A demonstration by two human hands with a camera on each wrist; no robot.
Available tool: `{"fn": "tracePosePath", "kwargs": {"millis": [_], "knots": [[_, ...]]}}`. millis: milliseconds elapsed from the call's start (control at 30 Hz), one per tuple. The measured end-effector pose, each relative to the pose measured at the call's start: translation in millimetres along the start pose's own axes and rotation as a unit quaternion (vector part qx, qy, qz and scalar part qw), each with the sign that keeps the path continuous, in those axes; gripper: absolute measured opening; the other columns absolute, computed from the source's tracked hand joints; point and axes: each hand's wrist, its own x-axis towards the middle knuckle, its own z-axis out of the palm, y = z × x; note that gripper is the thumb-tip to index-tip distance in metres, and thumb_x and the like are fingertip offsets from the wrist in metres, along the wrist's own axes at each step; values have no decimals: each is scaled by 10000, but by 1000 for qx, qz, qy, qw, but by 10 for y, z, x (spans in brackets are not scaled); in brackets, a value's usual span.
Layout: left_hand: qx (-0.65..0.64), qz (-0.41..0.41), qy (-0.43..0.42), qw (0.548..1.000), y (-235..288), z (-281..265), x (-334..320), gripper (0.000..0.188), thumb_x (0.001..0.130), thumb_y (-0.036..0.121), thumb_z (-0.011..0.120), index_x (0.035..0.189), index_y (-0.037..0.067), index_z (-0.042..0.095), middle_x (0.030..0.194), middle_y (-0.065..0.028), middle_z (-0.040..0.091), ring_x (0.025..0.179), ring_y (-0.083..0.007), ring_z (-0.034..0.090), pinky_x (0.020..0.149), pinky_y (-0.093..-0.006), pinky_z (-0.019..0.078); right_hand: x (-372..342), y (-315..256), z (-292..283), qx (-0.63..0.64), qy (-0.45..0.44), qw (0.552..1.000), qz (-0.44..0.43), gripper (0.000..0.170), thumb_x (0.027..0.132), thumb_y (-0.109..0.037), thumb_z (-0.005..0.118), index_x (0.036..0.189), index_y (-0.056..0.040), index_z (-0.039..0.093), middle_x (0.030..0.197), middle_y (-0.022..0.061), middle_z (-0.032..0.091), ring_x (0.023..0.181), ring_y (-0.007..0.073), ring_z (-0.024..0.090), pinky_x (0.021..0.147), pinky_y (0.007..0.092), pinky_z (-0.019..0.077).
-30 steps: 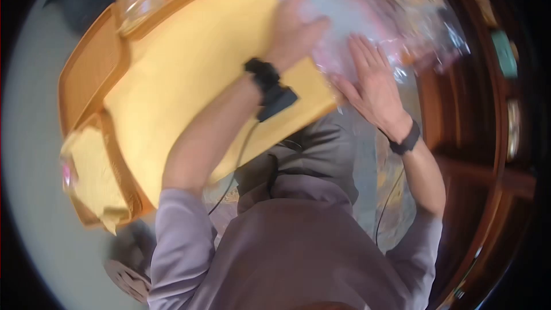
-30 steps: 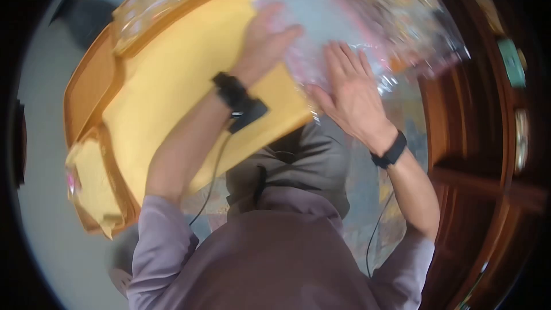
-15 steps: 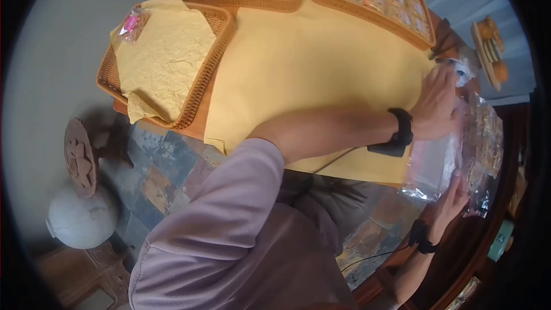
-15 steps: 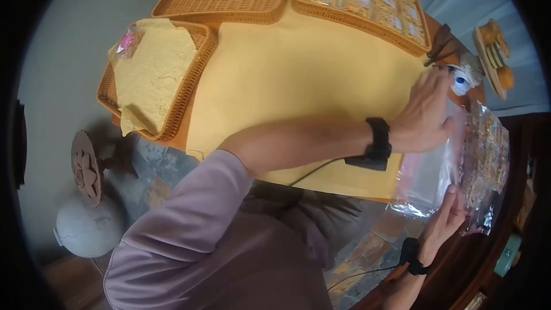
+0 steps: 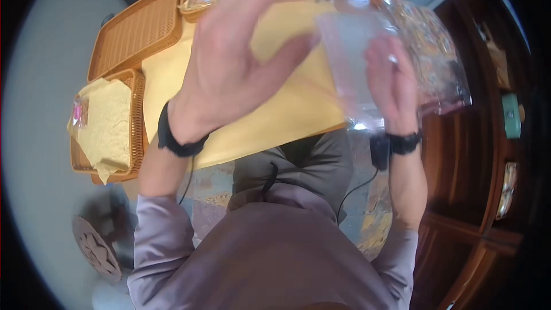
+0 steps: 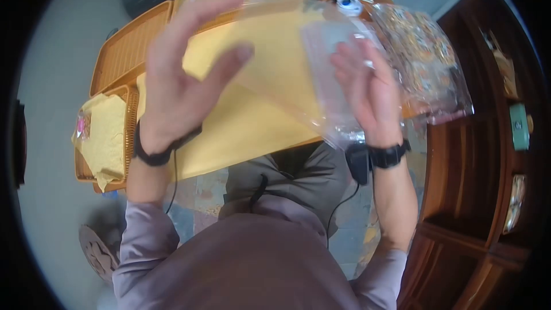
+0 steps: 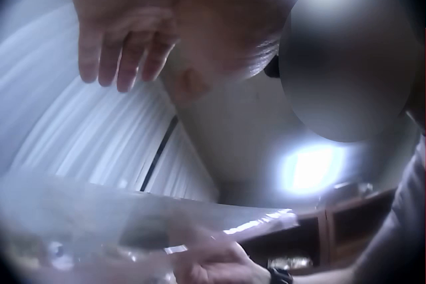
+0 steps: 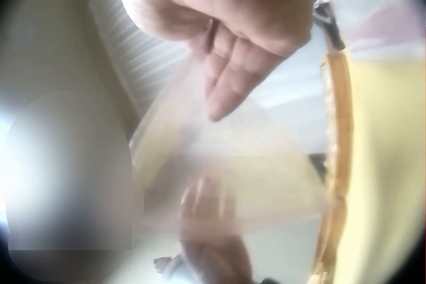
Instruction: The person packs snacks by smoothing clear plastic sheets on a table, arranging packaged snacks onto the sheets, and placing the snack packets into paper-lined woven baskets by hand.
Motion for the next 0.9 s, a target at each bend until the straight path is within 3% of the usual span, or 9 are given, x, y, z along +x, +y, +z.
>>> {"fn": "tracePosePath", "kwargs": {"millis": [167, 267, 333, 367, 467, 533, 700, 800, 900], "knots": [[99, -45, -186, 976, -94, 456, -522, 757, 937, 329, 738, 1501, -58, 412, 1588, -307, 352, 1502, -433, 326, 1225, -480, 295, 26, 182, -152, -293, 108, 946, 81, 392, 1027, -203, 641, 1340, 24, 581, 1267, 179, 692, 1065, 239, 718, 890, 354, 584], [168, -96, -282, 940, -333, 750, -883, 795, 978, 418, 659, 1545, -51, 356, 1618, -318, 293, 1538, -457, 230, 1251, -512, 216, -179, 291, -273, -428, 136, 887, -109, 340, 989, -106, 652, 1301, 25, 619, 1268, 158, 696, 1042, 215, 730, 813, 327, 605], [227, -133, -327, 908, -355, 763, -941, 803, 1006, 450, 600, 1572, -43, 316, 1631, -324, 262, 1549, -463, 189, 1260, -532, 168, -524, 279, -234, -565, 125, 768, -274, 340, 956, -59, 654, 1287, 16, 635, 1257, 141, 702, 987, 202, 733, 798, 322, 603], [233, -142, -333, 902, -320, 725, -907, 797, 1014, 449, 584, 1580, -38, 305, 1632, -327, 259, 1549, -464, 189, 1259, -539, 158, -711, 269, -216, -557, 116, 777, -269, 353, 932, -30, 656, 1284, -11, 642, 1229, 128, 711, 977, 216, 728, 799, 338, 592], [253, -181, -362, 879, -284, 620, -918, 819, 1004, 457, 600, 1593, -20, 289, 1654, -316, 222, 1557, -459, 178, 1243, -588, 170, -1172, 326, -387, -672, 33, 636, -379, 340, 844, 28, 647, 1181, 3, 672, 1123, 172, 703, 963, 365, 706, 817, 423, 585], [297, -176, -391, 853, -197, 547, -922, 812, 1016, 463, 568, 1599, -20, 274, 1658, -305, 225, 1551, -461, 192, 1243, -586, 169, -1534, 493, -578, -694, -1, 610, -382, 281, 851, -33, 682, 1131, -6, 683, 1128, 155, 700, 983, 351, 691, 809, 445, 579], [236, 58, -382, 892, 13, 415, -913, 652, 1050, 322, 536, 1564, -37, 357, 1544, -319, 426, 1467, -475, 363, 1222, -562, 258, -2419, 989, -1106, -784, -32, 611, -102, 408, 958, -189, 636, 1321, -16, 566, 1402, 189, 558, 1188, 354, 607, 916, 464, 565], [175, 168, -478, 844, -95, 360, -966, 835, 1024, 555, 542, 1556, -60, 354, 1595, -349, 330, 1467, -516, 338, 1203, -601, 279, -2689, 1425, -1424, -784, -3, 618, 59, 650, 950, -318, 654, 1489, -38, 422, 1544, 257, 408, 1290, 441, 537, 1014, 509, 516], [135, 145, -547, 813, -199, 381, -940, 1067, 962, 709, 492, 1635, -28, 113, 1683, -333, 60, 1570, -487, 50, 1260, -608, 81, -2668, 1482, -1438, -746, 25, 642, 178, 908, 893, -449, 703, 1593, -48, 286, 1618, 319, 261, 1360, 526, 452, 1107, 538, 448]]}}
